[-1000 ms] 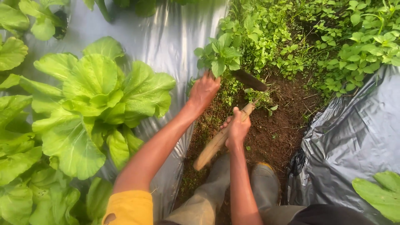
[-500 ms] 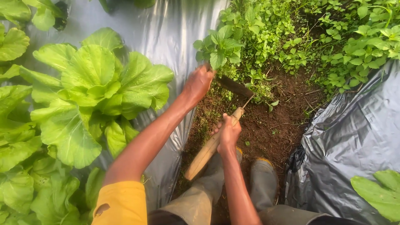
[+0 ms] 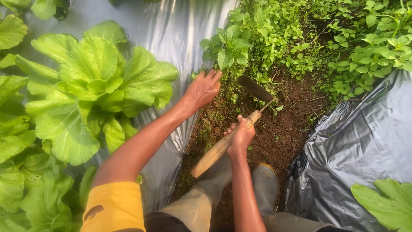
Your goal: The person uses a hoe to loosen soil and uproot weeds between rows of leafy green vegetables. They gather the removed weeds by hand and discard them along the path while continuing to clear the area.
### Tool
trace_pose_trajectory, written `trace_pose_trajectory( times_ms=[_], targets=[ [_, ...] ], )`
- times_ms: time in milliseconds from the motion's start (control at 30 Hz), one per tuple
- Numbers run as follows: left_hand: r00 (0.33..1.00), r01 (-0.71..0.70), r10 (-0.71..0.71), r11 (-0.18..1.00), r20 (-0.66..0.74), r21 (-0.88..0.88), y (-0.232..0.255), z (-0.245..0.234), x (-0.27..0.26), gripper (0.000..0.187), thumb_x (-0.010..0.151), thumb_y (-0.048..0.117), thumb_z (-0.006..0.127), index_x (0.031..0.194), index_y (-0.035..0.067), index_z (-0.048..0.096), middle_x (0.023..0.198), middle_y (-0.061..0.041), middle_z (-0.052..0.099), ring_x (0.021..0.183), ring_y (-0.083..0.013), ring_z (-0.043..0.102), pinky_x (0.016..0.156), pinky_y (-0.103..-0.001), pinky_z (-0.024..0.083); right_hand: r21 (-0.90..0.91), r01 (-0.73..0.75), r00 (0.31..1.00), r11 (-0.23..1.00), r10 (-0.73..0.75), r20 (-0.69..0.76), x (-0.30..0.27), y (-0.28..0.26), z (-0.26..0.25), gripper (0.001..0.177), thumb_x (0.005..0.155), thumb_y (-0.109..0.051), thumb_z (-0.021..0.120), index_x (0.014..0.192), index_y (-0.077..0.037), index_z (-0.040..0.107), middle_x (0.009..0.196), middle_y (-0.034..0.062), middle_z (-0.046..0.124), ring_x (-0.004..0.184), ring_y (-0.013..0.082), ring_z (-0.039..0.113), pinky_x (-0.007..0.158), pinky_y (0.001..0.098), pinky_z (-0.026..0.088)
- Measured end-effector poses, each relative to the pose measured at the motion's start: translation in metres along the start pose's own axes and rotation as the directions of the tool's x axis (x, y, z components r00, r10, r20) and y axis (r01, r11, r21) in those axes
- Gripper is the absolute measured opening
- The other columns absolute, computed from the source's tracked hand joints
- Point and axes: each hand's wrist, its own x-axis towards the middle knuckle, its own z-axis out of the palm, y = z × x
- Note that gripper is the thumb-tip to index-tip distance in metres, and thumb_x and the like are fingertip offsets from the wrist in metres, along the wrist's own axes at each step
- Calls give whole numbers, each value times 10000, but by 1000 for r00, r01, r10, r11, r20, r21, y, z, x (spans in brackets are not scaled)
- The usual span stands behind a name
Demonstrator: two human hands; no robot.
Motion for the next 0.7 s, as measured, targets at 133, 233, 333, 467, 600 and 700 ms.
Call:
trace_pose_trajectory(
  times_ms=[133,233,333,467,600,700],
  targets=[
    [995,13,-5,997,-98,83,11,24,3,296,978,-50,578,1073,217,663,1311,-102,577,1045,-150,616,627,-166,431,140,95,992,986,-82,-96,14,10,-6,170,970,-253,592,933,-152,460,606,-9,509,448,102,538,419,294,538],
    [995,101,-94,968,40,-231,15,19,12,202,984,-10,576,990,164,679,1267,-126,596,1047,-177,637,662,-235,484,143,54,995,988,-41,-88,7,19,2,161,970,-259,575,949,-155,454,611,-17,518,453,97,542,427,285,538],
    [977,209,-212,901,35,-381,19,18,15,192,999,-5,552,979,113,703,1256,-137,608,1005,-180,650,668,-226,527,-101,-72,990,992,84,115,5,34,5,139,1009,-247,559,1004,-112,527,636,-32,549,467,97,557,429,280,553],
    [871,402,-461,469,170,-786,23,43,17,235,1035,54,429,1181,-2,604,1099,-193,624,765,-169,635,539,-248,519,18,11,1000,1000,-11,21,-3,18,4,109,1000,-229,551,983,-131,507,630,-35,534,458,90,552,429,269,551],
    [837,405,-484,231,257,-884,8,-12,5,346,1065,137,344,1280,-58,532,1122,-251,617,642,-171,622,448,-245,498,41,50,999,998,-49,-14,1,18,5,106,984,-224,560,956,-138,503,613,-29,542,447,89,562,435,281,564],
    [800,427,-521,150,296,-892,12,-13,10,379,1074,173,356,1320,-69,514,1169,-281,620,594,-155,611,427,-232,479,-95,-67,987,993,80,139,0,26,3,114,971,-224,563,973,-115,527,623,-29,548,467,96,565,449,295,565]
  ],
)
